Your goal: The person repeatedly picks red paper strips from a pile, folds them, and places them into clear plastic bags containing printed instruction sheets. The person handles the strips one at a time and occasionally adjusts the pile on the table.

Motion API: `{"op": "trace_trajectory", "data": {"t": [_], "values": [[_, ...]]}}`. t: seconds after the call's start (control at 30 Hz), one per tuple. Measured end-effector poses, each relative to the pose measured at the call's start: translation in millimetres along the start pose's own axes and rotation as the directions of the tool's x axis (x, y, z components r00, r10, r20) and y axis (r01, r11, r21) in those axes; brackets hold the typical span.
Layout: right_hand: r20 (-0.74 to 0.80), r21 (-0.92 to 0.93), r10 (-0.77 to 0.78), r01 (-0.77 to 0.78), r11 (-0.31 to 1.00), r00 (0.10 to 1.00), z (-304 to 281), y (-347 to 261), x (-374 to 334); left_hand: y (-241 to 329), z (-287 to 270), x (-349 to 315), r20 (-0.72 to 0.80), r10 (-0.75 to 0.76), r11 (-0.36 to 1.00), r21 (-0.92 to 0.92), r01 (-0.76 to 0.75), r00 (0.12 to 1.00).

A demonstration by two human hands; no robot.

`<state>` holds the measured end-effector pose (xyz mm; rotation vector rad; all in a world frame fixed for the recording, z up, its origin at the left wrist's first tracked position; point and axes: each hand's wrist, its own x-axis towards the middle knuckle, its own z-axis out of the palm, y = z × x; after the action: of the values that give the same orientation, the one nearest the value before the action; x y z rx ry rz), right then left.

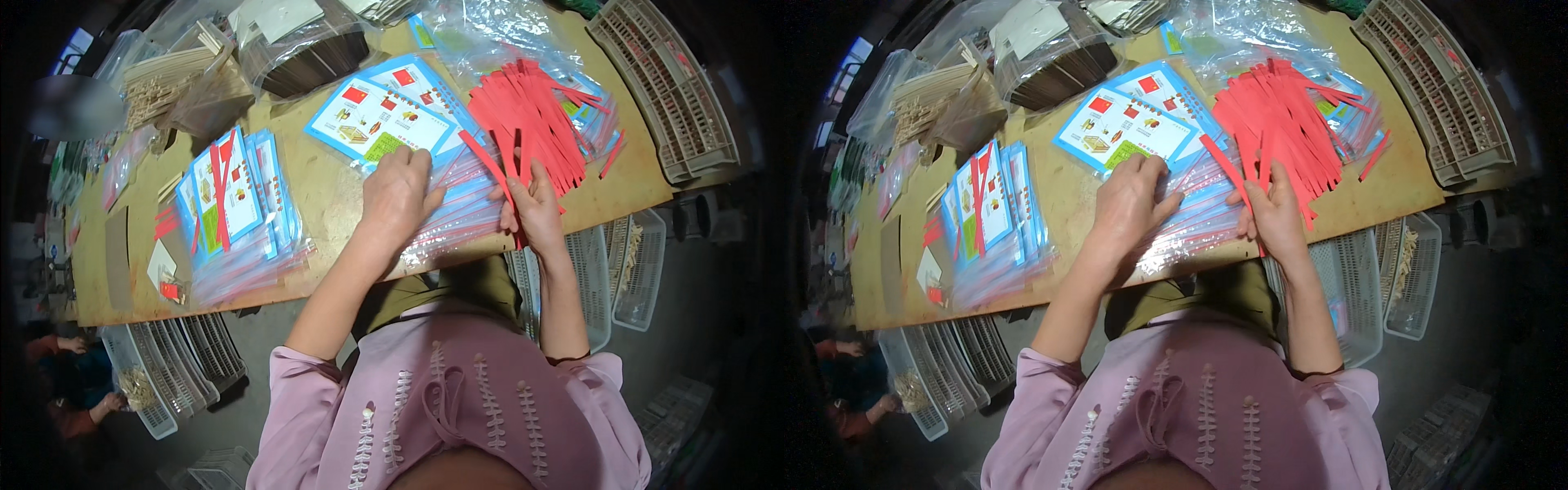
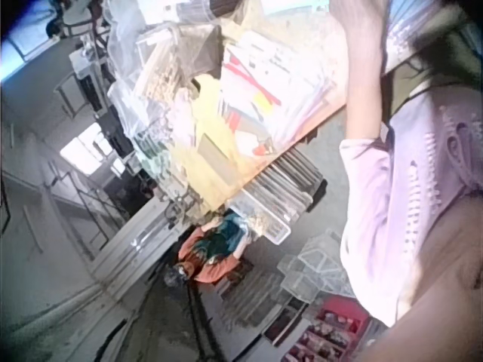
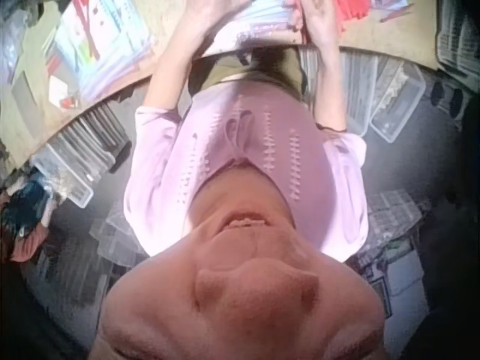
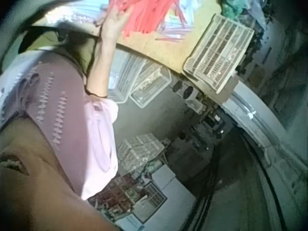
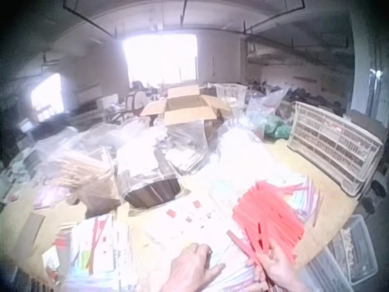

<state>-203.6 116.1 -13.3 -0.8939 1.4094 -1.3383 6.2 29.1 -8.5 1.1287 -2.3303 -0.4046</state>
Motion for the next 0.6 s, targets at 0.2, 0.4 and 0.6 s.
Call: {"op": "trace_trajectory", "data": {"t": [0.2,0.4,0.6], "values": [[-0.100,-0.117,-0.087,0.075,0.990,0.991,9,-8,-8,-10,3,-12,-0.103,-0.061,0.993,-0.107,0.050,0.993],[-0.162,-0.124,-0.114,0.094,0.988,0.980,27,-34,-28,-33,18,-28,-0.324,-0.369,0.875,-0.438,0.207,0.871],[0.002,-0.168,-0.275,0.272,0.948,0.961,46,-10,-15,-25,16,-35,-0.314,-0.326,0.913,-0.350,0.211,0.891]]}}
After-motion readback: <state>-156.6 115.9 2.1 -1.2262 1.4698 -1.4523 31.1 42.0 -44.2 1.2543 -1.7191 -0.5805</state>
